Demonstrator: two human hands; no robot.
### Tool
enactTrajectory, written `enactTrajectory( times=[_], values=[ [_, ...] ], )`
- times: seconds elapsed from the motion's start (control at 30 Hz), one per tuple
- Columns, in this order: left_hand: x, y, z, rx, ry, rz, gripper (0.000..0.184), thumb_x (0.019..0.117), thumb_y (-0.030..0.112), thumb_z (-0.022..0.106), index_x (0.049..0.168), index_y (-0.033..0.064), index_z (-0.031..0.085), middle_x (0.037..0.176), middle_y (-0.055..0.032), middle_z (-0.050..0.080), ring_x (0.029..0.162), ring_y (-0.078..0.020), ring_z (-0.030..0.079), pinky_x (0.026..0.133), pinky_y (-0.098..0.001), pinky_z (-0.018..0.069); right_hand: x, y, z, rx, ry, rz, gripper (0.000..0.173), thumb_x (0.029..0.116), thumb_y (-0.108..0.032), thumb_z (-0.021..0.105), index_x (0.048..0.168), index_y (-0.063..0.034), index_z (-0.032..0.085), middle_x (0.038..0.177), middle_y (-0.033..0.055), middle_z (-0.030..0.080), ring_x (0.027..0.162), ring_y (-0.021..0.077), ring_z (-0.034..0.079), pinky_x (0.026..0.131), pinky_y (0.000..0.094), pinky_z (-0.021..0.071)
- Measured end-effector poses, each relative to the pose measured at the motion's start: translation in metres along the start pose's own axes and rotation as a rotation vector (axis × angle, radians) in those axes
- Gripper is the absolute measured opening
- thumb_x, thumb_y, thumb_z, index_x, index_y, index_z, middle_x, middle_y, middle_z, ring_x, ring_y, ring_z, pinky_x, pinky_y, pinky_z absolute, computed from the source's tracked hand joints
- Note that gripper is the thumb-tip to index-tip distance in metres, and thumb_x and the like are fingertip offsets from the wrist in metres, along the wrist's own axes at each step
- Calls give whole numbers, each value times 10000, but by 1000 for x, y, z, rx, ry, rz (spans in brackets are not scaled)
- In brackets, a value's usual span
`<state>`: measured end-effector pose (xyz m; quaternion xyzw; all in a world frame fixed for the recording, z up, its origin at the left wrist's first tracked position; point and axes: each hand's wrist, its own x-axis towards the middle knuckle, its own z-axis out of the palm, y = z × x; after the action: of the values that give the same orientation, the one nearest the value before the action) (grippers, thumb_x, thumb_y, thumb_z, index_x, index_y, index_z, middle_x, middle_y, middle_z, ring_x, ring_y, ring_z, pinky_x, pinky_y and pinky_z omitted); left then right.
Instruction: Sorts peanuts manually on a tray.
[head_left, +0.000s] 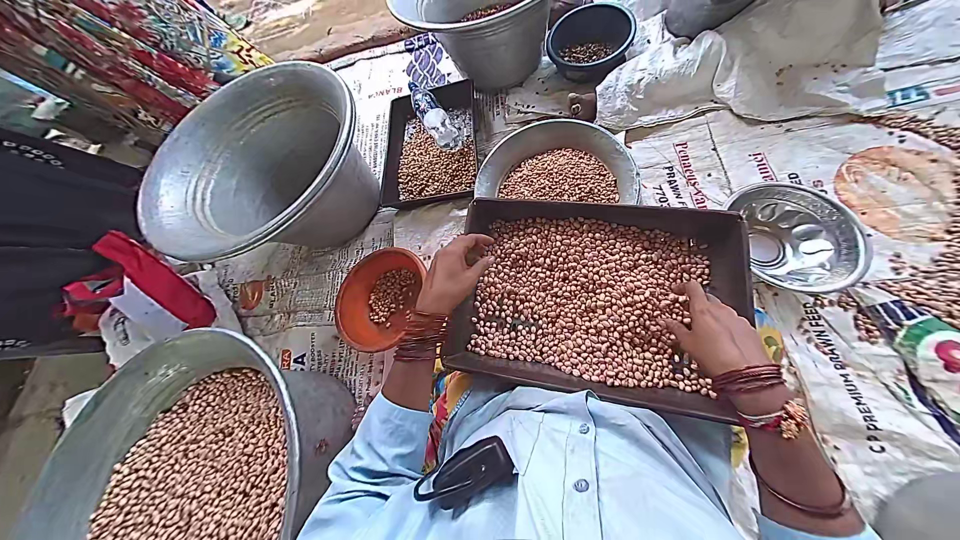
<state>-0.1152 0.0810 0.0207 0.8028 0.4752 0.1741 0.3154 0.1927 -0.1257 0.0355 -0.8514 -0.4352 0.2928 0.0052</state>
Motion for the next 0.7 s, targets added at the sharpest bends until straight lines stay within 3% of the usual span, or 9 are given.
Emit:
enactTrajectory(
  times=[0.07, 0.17, 0.33, 0.4, 0.47, 0.53, 0.6, 0.67, 0.7],
  values=[
    [15, 15, 21, 177, -90, -66, 403, 961, 124, 712, 1345, 41, 626, 1219, -221, 659, 996, -366, 688, 887, -561, 549, 2, 0, -1, -58, -62, 119, 646, 999, -242, 677, 1525, -10, 383, 1322, 333, 596, 1207, 515, 605, 979, 650, 467],
    [27, 44, 60, 408, -223, -159, 603, 924, 135, 752, 1464, 12, 515, 1397, -303, 535, 1200, -495, 595, 960, -638, 507, 2, -4, 10, -121, -165, 149, 732, 980, -276, 701, 1544, 10, 333, 1361, 320, 569, 1204, 490, 614, 976, 623, 486],
    [2, 105, 114, 425, -511, -51, 678, 932, -33, 594, 1564, 12, 350, 1482, -301, 452, 1220, -478, 589, 963, -576, 525, -5, -34, 30, -162, -209, 25, 688, 994, -144, 612, 1567, 37, 277, 1448, 298, 508, 1188, 460, 630, 967, 581, 502],
    [-11, 121, 120, 352, -645, 25, 833, 890, -59, 611, 1624, 55, 234, 1571, -287, 344, 1159, -451, 630, 940, -546, 548, -4, -41, 30, -124, -230, -57, 656, 966, -95, 624, 1533, 52, 329, 1414, 295, 535, 1231, 439, 610, 1001, 565, 488],
    [-19, 120, 118, 119, -688, 150, 875, 868, -57, 632, 1631, 70, 223, 1569, -280, 346, 1144, -410, 642, 948, -520, 545, -3, -39, 25, -42, -189, -143, 569, 909, -49, 674, 1414, 103, 460, 1324, 311, 579, 1245, 445, 588, 1023, 572, 464],
    [-23, 104, 111, -221, -652, 282, 784, 928, 7, 636, 1615, 36, 259, 1576, -271, 377, 1326, -361, 550, 1088, -468, 471, -1, -33, 19, 64, -65, -254, 604, 846, 22, 688, 1417, 89, 503, 1309, 310, 604, 1246, 451, 590, 1035, 603, 451],
    [-21, 88, 92, -369, -464, 334, 678, 956, 63, 660, 1569, 36, 371, 1539, -241, 437, 1267, -295, 600, 1010, -396, 542, 6, -29, 14, 134, 134, -405, 575, 809, 65, 682, 1375, 36, 586, 1327, 290, 618, 1180, 468, 635, 953, 643, 499],
    [-20, 65, 64, -181, -87, 317, 596, 941, 101, 677, 1505, 45, 493, 1480, -224, 519, 1279, -310, 596, 1032, -411, 528, 24, -30, 16, 128, 346, -537, 384, 854, 18, 693, 1236, -18, 684, 1283, 264, 643, 1068, 474, 678, 809, 640, 550],
    [-18, 52, 50, -43, 103, 265, 582, 918, 107, 695, 1475, 47, 536, 1458, -238, 541, 1324, -369, 558, 1080, -473, 487, 38, -30, 19, 117, 434, -601, 334, 868, -19, 710, 1202, -34, 704, 1298, 255, 643, 1105, 479, 667, 819, 634, 555]
  ],
)
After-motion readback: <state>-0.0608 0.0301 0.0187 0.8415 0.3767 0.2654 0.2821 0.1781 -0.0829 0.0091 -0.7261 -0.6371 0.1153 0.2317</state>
